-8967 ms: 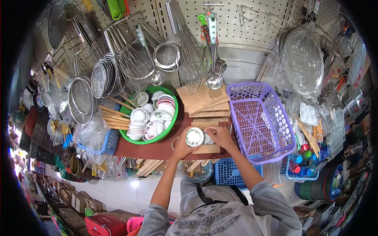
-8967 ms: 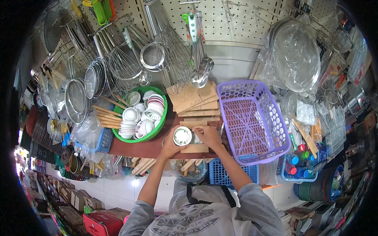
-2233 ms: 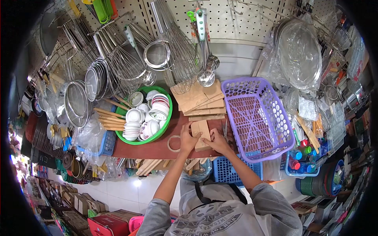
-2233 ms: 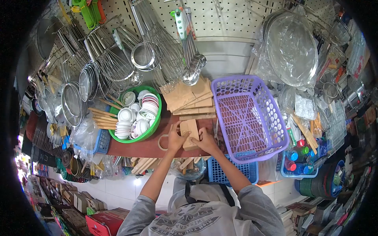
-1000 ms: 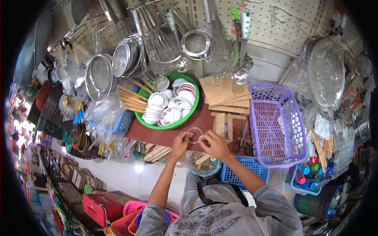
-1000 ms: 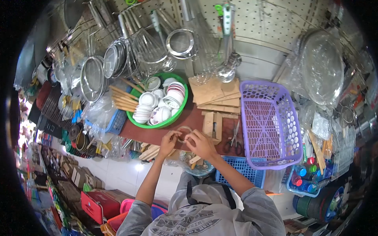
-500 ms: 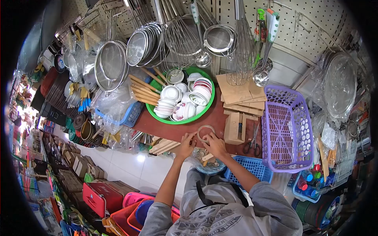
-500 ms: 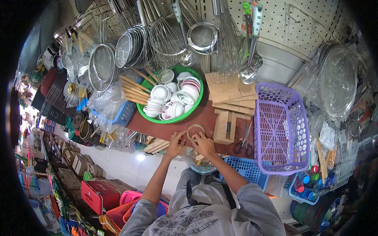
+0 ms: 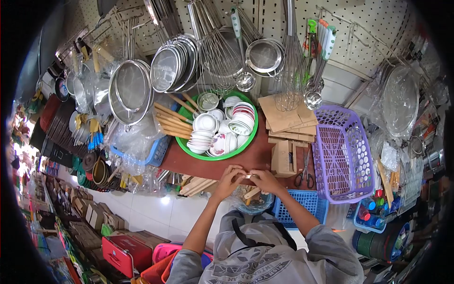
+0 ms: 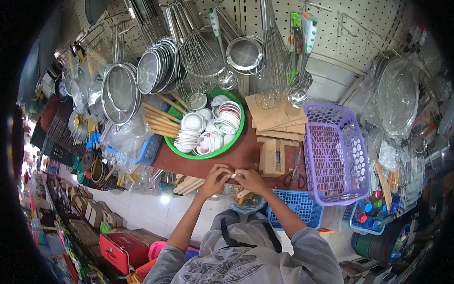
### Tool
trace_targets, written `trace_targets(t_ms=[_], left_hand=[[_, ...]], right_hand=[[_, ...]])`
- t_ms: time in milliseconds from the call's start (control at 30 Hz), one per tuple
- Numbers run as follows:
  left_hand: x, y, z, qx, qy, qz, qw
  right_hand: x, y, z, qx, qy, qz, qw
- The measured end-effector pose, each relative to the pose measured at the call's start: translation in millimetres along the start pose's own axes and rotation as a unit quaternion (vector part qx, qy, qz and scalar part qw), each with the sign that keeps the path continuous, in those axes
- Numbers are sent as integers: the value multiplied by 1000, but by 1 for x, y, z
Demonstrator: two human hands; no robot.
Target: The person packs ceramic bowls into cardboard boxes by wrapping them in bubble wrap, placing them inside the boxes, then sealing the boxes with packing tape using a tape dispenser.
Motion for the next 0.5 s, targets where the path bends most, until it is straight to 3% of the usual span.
trace_targets(t_ms=[100, 200, 300, 400, 433, 500], left_hand=[[36, -5, 21, -9, 9, -23, 1000], [57, -8, 41, -9, -9, -64, 998], [65, -9, 59, -7, -32, -123, 992], [93, -23, 73, -62, -61, -96, 992], [89, -26, 78, -49, -18, -42, 998], [88, -32, 85, -52, -49, -115, 991]], right_hand=[[-26, -26, -5, 12, 45, 37, 998], [-25, -37, -4, -2, 61, 206, 977], [-63, -55, -4, 21, 29, 248, 968], [-77, -59, -2, 30, 29, 275, 960], [-79, -58, -1, 29, 36, 281, 959], [-83, -59, 2, 52, 18, 285, 957]])
Point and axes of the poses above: each hand's wrist, its own z-axis towards the middle knuckle, its own y-axis out of the palm, x = y × z, the point moved 3 cm from there along z, towards the middle knuckle, and after that the axes turned 10 degrees about -z, right-handed, at the moved point
